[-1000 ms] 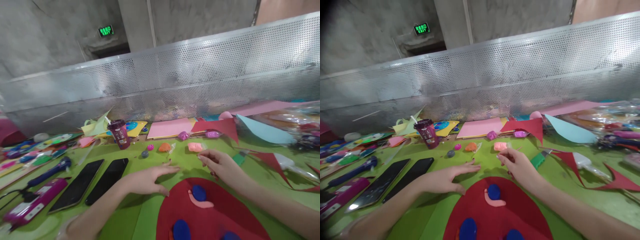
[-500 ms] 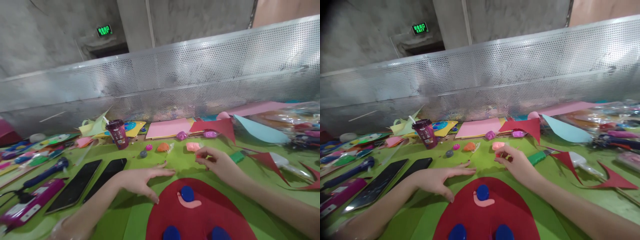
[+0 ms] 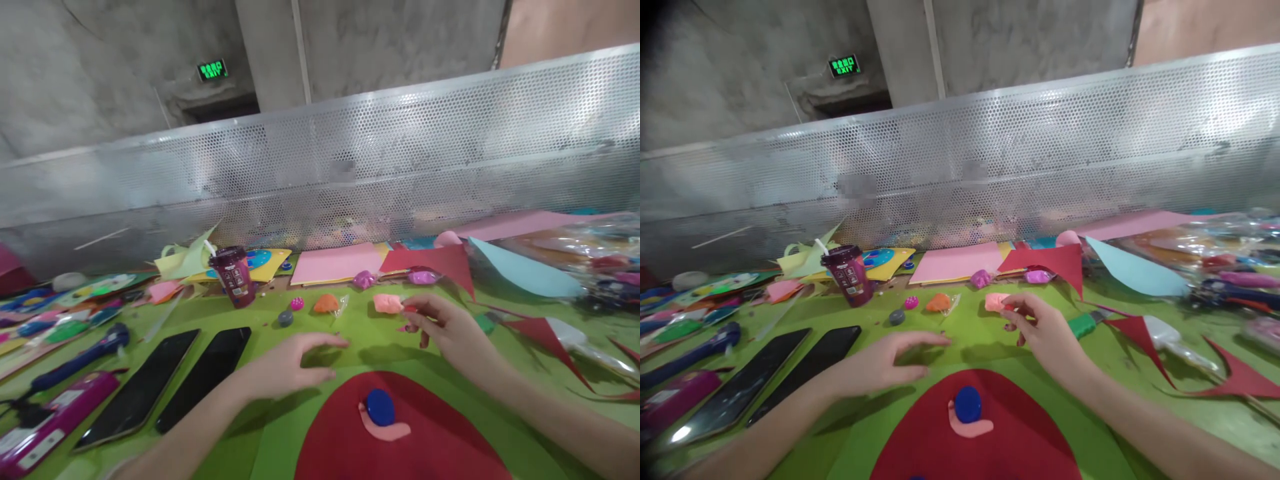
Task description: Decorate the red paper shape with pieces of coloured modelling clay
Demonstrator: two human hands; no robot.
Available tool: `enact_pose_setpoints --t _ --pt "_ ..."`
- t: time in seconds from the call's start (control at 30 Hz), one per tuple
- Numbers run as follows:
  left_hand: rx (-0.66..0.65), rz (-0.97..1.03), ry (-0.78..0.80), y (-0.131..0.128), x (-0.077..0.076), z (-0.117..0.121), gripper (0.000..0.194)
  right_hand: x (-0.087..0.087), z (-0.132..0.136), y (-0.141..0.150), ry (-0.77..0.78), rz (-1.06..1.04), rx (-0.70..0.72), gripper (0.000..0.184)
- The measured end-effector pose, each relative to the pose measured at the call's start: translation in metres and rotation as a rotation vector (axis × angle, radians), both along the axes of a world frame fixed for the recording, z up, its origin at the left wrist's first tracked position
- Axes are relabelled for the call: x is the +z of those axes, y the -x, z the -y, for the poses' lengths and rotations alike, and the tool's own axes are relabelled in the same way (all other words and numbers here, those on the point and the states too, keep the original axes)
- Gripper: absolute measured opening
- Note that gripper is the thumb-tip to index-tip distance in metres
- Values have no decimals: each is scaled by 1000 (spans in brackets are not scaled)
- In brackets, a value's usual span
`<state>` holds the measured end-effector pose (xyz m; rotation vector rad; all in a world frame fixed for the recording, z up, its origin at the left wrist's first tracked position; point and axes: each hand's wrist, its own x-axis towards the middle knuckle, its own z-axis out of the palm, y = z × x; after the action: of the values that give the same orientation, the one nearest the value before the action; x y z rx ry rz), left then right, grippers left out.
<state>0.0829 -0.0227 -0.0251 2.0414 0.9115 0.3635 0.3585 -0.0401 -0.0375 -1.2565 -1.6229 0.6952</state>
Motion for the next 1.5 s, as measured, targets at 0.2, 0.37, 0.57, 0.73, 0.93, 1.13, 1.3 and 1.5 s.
enact_pose_setpoints --t 0.2,0.37,0.57,0.73,0.93,1.13,1.3,1.5 --pt "196 608 383 -22 -4 17 24 -3 2 3 23 4 10 36" --pt "236 810 590 -33 0 34 17 -8 8 9 -5 44 46 24" --pt "178 873 583 -36 -1 42 14 -1 12 14 -49 239 2 20" --pt "46 928 598 -38 -6 46 11 -1 14 14 -129 314 24 21" --pt "52 873 632 -36 0 51 6 -3 15 15 -188 324 121 24" --pt "44 904 644 -36 -3 48 7 -3 17 17 -45 313 17 28" --pt "84 891 618 -37 -5 47 3 -4 22 21 -67 330 58 25" --pt "131 886 632 -37 -1 51 3 -7 24 22 -86 341 118 26"
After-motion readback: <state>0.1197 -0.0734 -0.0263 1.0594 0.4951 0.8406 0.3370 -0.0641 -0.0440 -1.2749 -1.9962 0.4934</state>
